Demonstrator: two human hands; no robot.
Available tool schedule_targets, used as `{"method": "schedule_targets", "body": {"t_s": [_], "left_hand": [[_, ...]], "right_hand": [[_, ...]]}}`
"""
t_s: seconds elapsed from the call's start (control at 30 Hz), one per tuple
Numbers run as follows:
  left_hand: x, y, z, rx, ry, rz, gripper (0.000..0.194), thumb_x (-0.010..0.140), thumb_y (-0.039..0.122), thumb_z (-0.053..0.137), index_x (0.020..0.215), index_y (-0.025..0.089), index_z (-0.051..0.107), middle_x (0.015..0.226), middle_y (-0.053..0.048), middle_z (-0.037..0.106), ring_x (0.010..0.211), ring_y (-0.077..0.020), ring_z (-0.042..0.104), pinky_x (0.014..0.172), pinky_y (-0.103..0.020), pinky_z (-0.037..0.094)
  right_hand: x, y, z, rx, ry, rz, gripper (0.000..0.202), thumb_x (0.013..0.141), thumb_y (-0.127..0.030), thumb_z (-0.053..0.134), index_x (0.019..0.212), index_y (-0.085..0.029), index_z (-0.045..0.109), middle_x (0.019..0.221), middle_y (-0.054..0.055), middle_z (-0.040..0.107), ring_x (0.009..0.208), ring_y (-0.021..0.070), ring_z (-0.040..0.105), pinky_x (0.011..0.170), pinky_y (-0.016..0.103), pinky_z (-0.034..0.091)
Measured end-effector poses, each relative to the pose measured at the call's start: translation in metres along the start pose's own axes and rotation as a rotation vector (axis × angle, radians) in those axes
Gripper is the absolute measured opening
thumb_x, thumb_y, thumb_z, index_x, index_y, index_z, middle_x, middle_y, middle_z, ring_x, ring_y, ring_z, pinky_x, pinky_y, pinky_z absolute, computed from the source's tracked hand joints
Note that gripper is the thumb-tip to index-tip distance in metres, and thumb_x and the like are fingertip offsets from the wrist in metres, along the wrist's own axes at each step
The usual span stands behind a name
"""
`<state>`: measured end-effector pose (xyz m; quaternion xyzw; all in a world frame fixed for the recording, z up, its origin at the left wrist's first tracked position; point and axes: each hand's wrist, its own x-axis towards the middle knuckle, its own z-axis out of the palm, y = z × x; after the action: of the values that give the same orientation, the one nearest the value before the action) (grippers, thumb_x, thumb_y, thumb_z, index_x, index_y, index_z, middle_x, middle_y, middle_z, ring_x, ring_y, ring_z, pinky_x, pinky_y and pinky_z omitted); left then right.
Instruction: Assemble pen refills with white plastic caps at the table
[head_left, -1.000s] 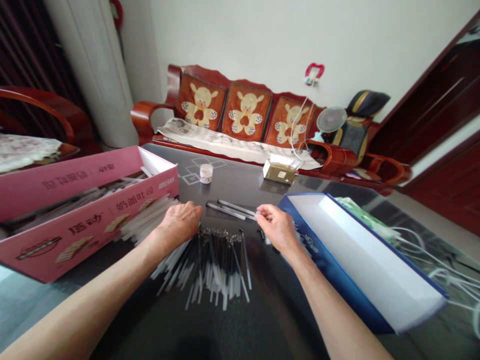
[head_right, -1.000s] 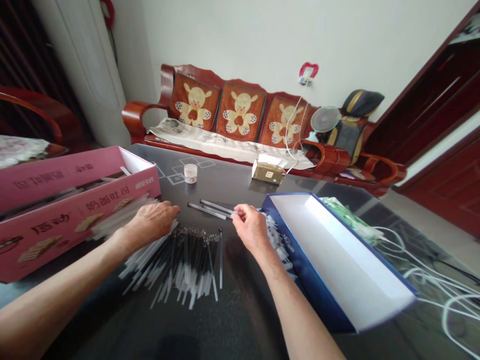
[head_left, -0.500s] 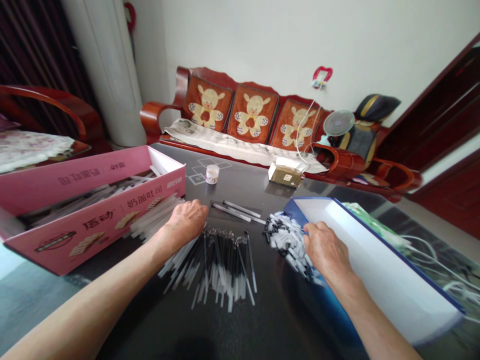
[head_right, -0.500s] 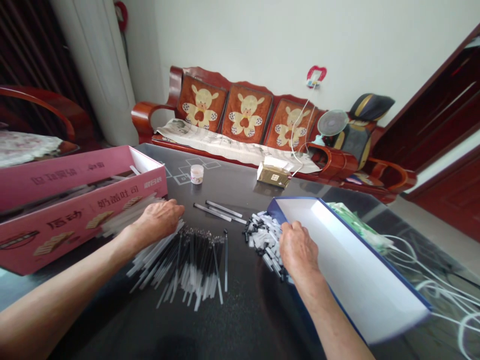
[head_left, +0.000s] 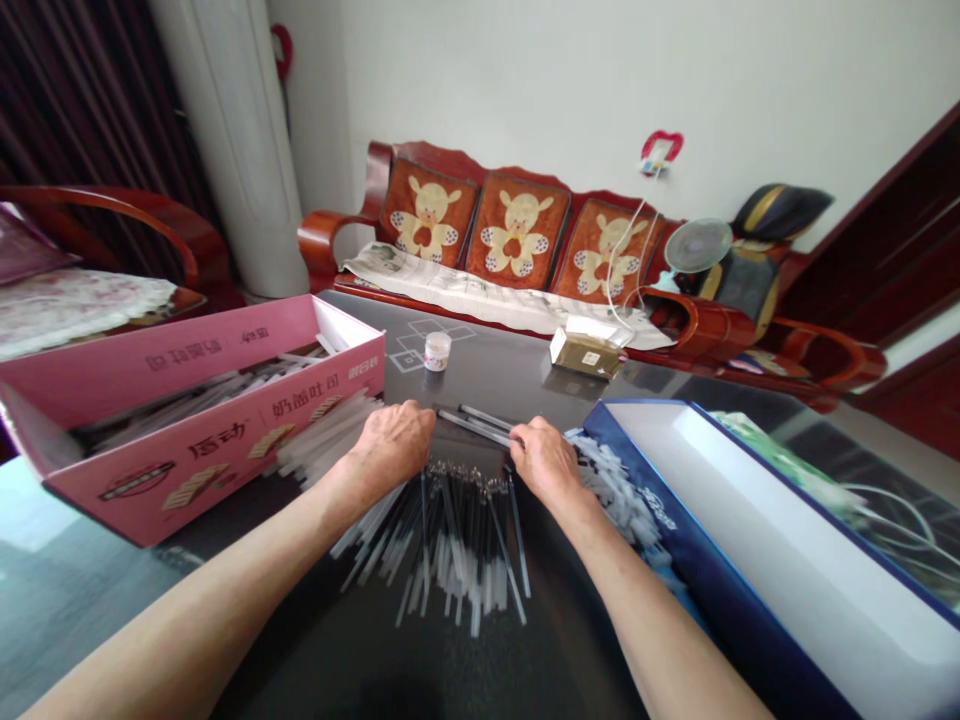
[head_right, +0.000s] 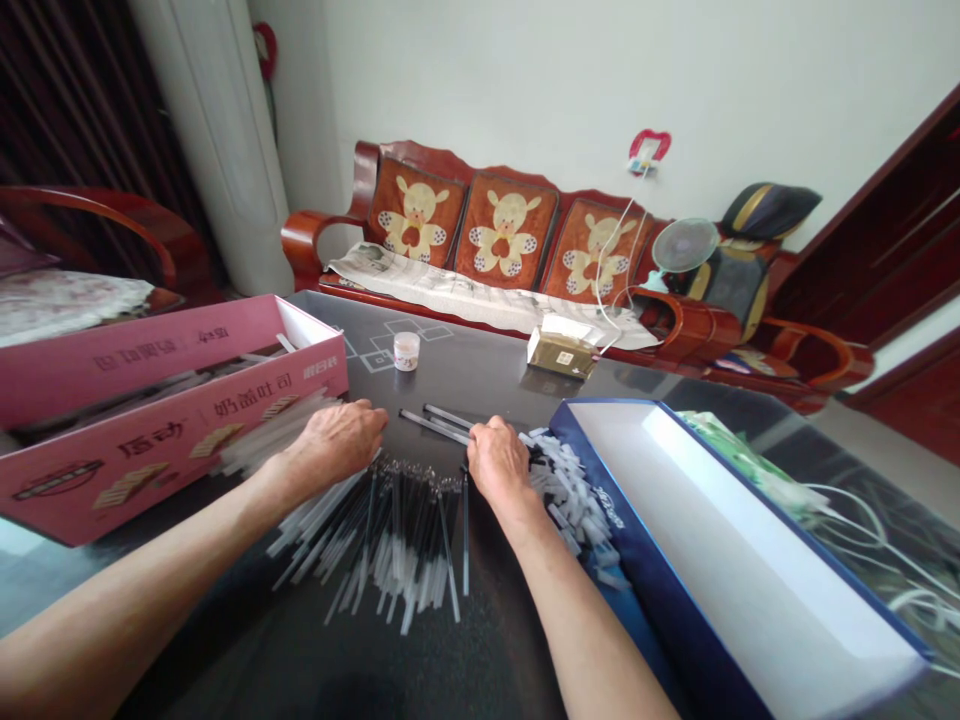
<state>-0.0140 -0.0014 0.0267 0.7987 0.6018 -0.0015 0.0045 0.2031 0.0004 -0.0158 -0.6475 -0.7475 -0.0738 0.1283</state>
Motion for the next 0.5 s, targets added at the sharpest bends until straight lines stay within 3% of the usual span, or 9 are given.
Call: {"method": "schedule_targets", "body": {"t_s": [0.2, 0.3, 0.4, 0.5], "left_hand": [[-0.001, 0.004, 0.003, -0.103, 0.151, 0.022, 0.030, 0.086, 0.027, 0.038, 0.088, 0.017, 0.066, 0.086, -0.011, 0.068, 0.083, -0.0235, 0.066, 0.073, -0.032, 0.049], [0.003, 0.005, 0.005, -0.229, 0.202, -0.051, 0.032, 0.085, 0.031, 0.041, 0.083, 0.017, 0.069, 0.081, -0.010, 0.070, 0.084, -0.0233, 0.066, 0.076, -0.031, 0.048], [0.009, 0.004, 0.007, -0.502, 0.296, -0.151, 0.033, 0.083, 0.040, 0.047, 0.090, 0.017, 0.069, 0.076, -0.008, 0.071, 0.080, -0.0212, 0.067, 0.074, -0.028, 0.048], [0.014, 0.005, 0.008, -0.968, 0.396, -0.176, 0.041, 0.080, 0.050, 0.051, 0.095, 0.016, 0.067, 0.071, -0.005, 0.069, 0.070, -0.0188, 0.066, 0.063, -0.025, 0.048]], "right_hand": [[-0.001, 0.001, 0.006, 0.103, 0.066, 0.013, 0.019, 0.083, -0.023, 0.050, 0.078, -0.022, 0.069, 0.079, 0.007, 0.062, 0.073, 0.0181, 0.059, 0.064, 0.027, 0.039], [-0.001, -0.003, 0.001, 0.279, 0.147, 0.019, 0.018, 0.082, -0.025, 0.052, 0.076, -0.021, 0.069, 0.076, 0.005, 0.063, 0.069, 0.0169, 0.059, 0.066, 0.027, 0.040], [-0.001, -0.014, -0.005, 0.609, 0.125, 0.091, 0.017, 0.079, -0.031, 0.056, 0.075, -0.021, 0.069, 0.070, 0.002, 0.065, 0.064, 0.0157, 0.058, 0.063, 0.026, 0.040], [-0.005, -0.032, -0.011, 0.963, -0.027, 0.156, 0.021, 0.075, -0.038, 0.059, 0.075, -0.019, 0.069, 0.063, -0.002, 0.063, 0.057, 0.0131, 0.054, 0.057, 0.025, 0.038]]}}
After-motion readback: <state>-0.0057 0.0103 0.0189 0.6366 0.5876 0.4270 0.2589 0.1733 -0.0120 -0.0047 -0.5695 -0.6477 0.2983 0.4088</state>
